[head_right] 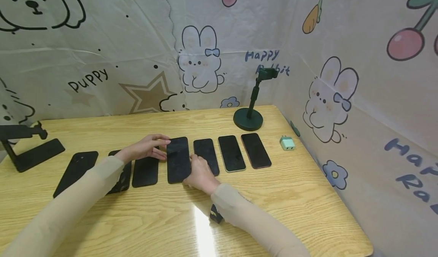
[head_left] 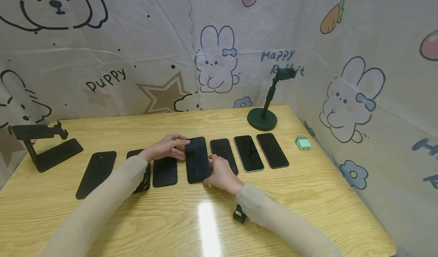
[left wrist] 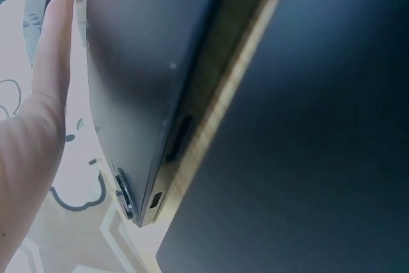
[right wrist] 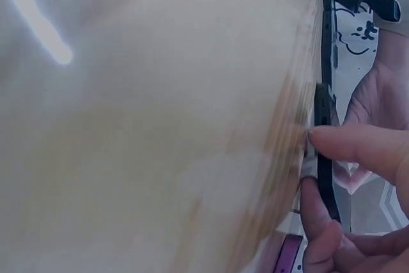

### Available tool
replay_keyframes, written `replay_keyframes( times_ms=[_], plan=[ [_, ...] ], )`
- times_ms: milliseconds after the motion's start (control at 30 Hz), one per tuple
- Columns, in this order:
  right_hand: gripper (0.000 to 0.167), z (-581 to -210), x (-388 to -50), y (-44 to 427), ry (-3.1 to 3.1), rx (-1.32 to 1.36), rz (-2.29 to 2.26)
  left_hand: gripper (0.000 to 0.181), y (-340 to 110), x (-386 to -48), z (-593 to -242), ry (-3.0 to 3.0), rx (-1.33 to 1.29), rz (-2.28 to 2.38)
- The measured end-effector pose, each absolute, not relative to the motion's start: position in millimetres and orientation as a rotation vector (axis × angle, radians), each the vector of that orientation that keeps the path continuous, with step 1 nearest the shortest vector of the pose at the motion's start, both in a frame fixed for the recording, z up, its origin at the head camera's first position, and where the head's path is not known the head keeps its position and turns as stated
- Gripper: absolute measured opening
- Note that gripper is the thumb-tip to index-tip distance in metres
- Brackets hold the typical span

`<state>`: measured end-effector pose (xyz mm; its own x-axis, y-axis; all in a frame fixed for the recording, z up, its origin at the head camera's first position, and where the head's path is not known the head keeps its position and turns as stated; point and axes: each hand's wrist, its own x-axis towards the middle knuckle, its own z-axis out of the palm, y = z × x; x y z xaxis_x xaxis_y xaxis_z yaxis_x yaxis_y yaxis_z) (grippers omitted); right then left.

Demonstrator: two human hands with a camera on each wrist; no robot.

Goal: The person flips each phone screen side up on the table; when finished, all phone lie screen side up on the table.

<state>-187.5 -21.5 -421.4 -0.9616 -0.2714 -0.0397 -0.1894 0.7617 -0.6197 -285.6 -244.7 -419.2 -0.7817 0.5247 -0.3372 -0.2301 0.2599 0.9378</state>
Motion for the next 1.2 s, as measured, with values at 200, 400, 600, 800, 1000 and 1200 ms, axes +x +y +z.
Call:
replay_keyframes(
  times_ms=[200,400,600,800,1000,1200],
  plan=[
    [0.077,-420.0,-184.3,-25.5,2.818,-0.295,-0.992,0.061,-246.4,-286.8,-421.1,1.955,0.276,1.544],
    [0.072,-419.9,-182.2,-28.0,2.806,-0.237,-0.977,0.065,-246.4,-285.8,-421.0,2.029,0.35,1.48],
    [0.072,-419.8,-181.2,-28.0,2.808,-0.24,-0.965,0.062,-243.2,-285.6,-420.5,2.18,0.365,1.389],
    [0.071,-419.5,-179.9,-28.3,2.822,-0.228,-0.907,0.058,-242.1,-287.0,-421.0,2.337,0.419,1.287],
    [0.064,-419.4,-178.7,-28.7,2.817,-0.233,-0.894,0.057,-239.9,-285.9,-421.9,2.35,0.392,1.304],
    [0.034,-418.5,-176.8,-27.1,2.845,-0.278,-0.91,0.058,-237.7,-286.2,-423.2,2.371,0.373,1.272]
  ],
)
